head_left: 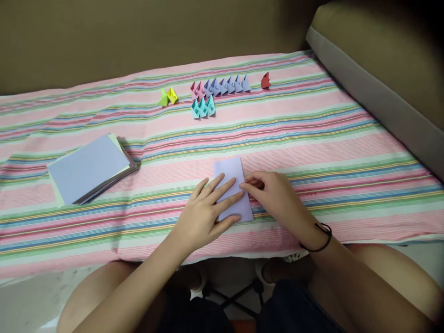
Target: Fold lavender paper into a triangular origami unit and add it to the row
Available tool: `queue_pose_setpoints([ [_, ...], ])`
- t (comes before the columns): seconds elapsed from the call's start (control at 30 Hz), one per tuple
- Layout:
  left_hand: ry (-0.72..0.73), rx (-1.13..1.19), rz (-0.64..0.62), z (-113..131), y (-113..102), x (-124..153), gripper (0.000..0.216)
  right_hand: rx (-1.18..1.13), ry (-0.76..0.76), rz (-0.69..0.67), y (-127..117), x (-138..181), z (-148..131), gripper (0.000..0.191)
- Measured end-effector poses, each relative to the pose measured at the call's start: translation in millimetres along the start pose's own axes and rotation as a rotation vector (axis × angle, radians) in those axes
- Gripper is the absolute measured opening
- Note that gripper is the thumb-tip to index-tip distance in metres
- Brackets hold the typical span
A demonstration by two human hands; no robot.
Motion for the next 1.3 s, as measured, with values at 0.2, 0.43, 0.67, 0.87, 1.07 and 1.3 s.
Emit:
queue_pose_setpoints([
  [0.2, 0.005, 0.004, 0.024, 1.3, -1.3, -0.5, 0.049, 0.026, 0.021, 0.014, 0.1, -0.3, 0.9, 0.007],
  [0.43, -0.006, 0.016, 0.032, 1.9, -0.3, 0.0, 0.048, 0.051, 0.044, 0.052, -0.2, 1.6, 3.0, 0.003],
  [0.67, -0.023, 0.029, 0.031, 0.3, 2.6, 0.4, 0.048, 0.088, -0.081, 0.174, -7.0, 7.4, -4.3, 0.018],
  [0.87, -0.039, 0.079, 0.034, -0.6, 3.6, 0.8, 0.047, 0.127, -0.223, 0.146, -3.1, 10.8, -15.6, 0.007],
  [1.07, -0.141, 0.316, 0.083, -15.1, -9.3, -1.6, 0.042, 0.114, -0.204, 0.127, -1.8, 8.6, -11.7, 0.005],
  [1.3, -0.123, 0.554, 0.165, -44.7, -15.3, -18.0, 0.031, 0.115, -0.166, 0.109, -0.1, 7.1, -7.2, 0.003],
])
Point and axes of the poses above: each hand's wrist, its own x-axis away from the middle knuckle, its own y-axis out of the palm, z = x × y, the point moved 10 cm from there along -x, towards the middle knuckle, and after that the axes turned 2 degrees about y, right-handed, at the moved point
